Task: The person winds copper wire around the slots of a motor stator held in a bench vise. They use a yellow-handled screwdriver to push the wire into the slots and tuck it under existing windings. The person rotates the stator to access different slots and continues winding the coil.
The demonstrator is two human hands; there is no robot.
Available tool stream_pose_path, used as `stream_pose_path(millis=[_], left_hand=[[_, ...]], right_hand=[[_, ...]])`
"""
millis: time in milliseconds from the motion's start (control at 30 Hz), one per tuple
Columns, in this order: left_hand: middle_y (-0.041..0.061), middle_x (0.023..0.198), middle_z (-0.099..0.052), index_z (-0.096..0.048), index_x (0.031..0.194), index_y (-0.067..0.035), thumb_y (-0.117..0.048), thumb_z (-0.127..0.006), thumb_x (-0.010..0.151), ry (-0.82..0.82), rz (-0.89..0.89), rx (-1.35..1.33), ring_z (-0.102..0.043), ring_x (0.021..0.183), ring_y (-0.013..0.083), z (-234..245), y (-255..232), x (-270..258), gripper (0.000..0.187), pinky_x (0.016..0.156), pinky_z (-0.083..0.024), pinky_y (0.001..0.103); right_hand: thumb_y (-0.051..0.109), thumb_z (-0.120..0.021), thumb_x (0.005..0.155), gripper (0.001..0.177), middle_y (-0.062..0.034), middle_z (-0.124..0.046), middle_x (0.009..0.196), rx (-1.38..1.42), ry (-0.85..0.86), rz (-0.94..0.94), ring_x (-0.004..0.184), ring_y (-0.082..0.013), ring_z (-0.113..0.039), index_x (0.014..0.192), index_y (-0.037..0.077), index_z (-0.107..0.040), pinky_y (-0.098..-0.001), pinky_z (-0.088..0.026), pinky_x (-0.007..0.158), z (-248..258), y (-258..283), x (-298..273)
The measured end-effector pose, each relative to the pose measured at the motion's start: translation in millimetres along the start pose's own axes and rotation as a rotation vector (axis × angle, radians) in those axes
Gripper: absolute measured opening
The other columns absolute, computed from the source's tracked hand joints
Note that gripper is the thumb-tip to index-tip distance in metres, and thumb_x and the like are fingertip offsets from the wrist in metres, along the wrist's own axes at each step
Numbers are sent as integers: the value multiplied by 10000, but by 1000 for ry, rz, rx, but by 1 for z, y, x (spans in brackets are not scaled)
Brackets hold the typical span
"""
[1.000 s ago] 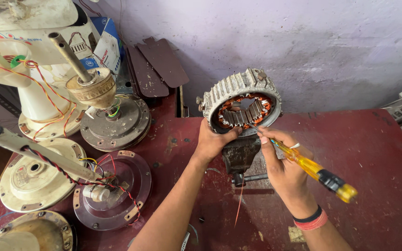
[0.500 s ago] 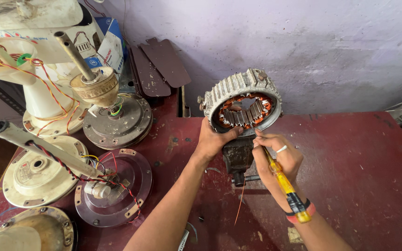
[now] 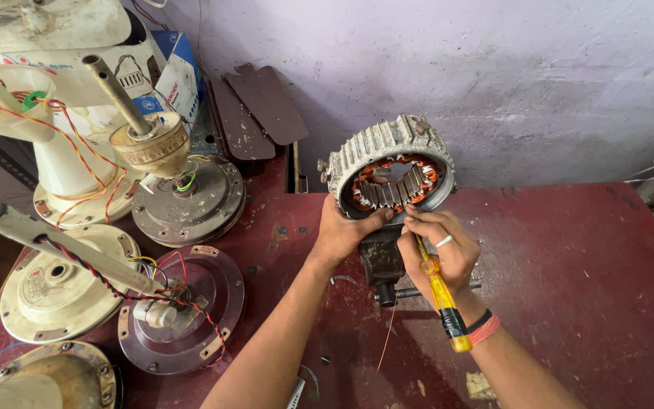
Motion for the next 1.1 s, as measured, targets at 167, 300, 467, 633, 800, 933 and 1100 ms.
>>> stream_pose_path(millis=[167,300,467,633,800,933,1100], left_hand=[[41,1059,-754,-690,1168,-4,-1,-852,759,0,26,31,-682,965,99,1,1,1,440,911,-584,297],[36,1061,-749,-687,1171,-2,1,-854,757,9,-9,19,-677,974,97,0,-1,2,447,921,-578,297],[39,1064,-754,-692,1177,-4,11,-849,767,10,12,14,-678,971,99,0,4,2,439,921,-580,300],[49,1079,-753,-685,1184,0,31,-839,764,3,19,-21,-686,989,106,-1,3,1,449,933,-578,303],[62,1108,-748,-679,1206,2,33,-834,764,4,32,-69,-686,1000,120,0,6,-1,469,927,-578,304],[68,1112,-750,-676,1218,3,17,-843,771,38,15,-72,-688,997,120,0,7,0,477,925,-588,308],[68,1112,-751,-682,1210,10,16,-847,768,29,9,-20,-685,997,115,1,7,0,471,929,-585,303]], right_hand=[[-104,-776,774,207,-110,-736,1020,-91,0,59,946,-270,-695,939,4,-713,-357,-578,819,1,8,6],[-98,-780,785,194,-109,-737,992,-75,37,54,900,-260,-694,938,-2,-709,-351,-576,788,-5,3,9],[-90,-769,790,171,-109,-719,937,-45,42,41,861,-261,-689,904,2,-681,-356,-562,752,-8,-1,11],[-93,-752,790,166,-119,-715,923,-31,40,33,861,-265,-695,909,-8,-672,-354,-566,745,-3,7,15],[-99,-741,781,164,-114,-721,908,-18,1,-5,824,-246,-695,887,-1,-662,-336,-572,723,10,15,8],[-104,-734,776,164,-106,-713,885,2,-24,-38,809,-235,-695,871,3,-654,-326,-575,711,13,12,2],[-110,-729,778,157,-102,-708,860,28,-41,-43,794,-227,-690,856,0,-650,-319,-574,699,10,6,1]])
Point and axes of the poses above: each hand's wrist, its own x-axis towards the middle knuckle, its own z-axis out of the back of the hand, y = z × x, the point moved 10 cm from there along x, towards the middle knuckle
